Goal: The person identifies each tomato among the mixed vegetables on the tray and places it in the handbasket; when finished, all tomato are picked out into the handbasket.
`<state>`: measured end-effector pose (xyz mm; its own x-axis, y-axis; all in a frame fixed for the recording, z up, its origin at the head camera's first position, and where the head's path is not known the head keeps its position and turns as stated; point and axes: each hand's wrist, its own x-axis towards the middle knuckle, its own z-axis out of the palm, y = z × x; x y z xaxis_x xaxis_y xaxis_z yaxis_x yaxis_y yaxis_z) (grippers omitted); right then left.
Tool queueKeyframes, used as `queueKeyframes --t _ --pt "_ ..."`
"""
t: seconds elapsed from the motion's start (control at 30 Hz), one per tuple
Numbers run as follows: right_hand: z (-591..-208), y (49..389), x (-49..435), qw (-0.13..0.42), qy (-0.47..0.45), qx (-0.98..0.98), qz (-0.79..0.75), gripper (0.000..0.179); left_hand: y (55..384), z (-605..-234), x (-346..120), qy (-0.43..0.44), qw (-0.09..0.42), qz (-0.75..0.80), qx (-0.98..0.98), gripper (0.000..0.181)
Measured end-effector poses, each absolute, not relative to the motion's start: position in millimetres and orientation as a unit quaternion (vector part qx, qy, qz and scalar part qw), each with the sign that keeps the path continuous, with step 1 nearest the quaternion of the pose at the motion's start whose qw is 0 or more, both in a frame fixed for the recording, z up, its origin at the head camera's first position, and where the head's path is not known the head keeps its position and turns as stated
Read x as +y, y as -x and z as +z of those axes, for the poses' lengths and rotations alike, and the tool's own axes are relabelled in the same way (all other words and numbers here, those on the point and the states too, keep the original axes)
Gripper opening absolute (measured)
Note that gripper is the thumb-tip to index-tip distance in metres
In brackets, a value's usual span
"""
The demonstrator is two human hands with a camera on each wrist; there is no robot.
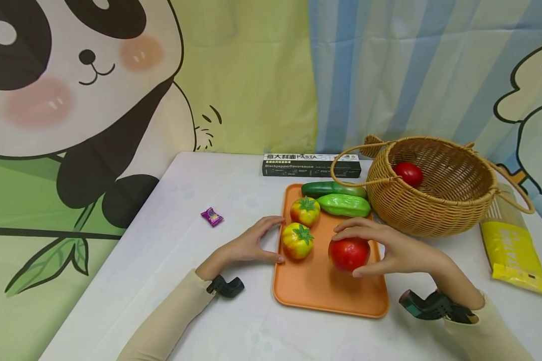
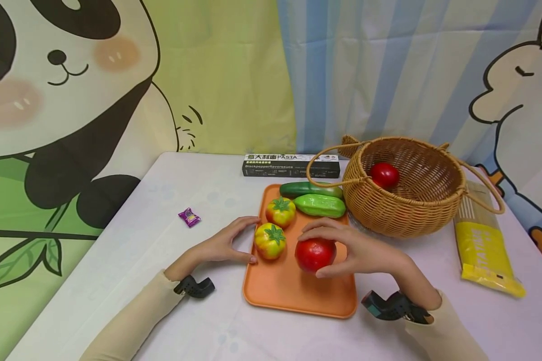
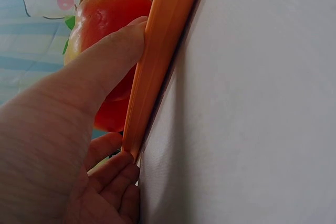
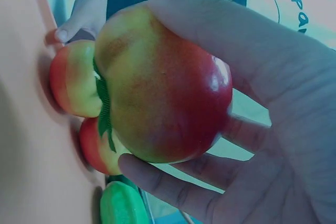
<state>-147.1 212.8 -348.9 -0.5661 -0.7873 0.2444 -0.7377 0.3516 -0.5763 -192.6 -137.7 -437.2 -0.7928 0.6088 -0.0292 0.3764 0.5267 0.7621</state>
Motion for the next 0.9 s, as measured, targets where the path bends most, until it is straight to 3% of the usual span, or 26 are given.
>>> queueKeyframes --t 0.5,0.9 --pt "-342.9 154.1 220.5 -0.083 0.43 0.825 -0.356 0.072 193.3 -438.2 -138.1 -0.293 0.139 0.393 0.86 0.093" --pt "-340.0 157.1 219.8 -0.137 0.407 0.792 -0.434 0.076 191.7 -437.3 -138.1 -0.29 0.148 0.398 0.858 0.092"
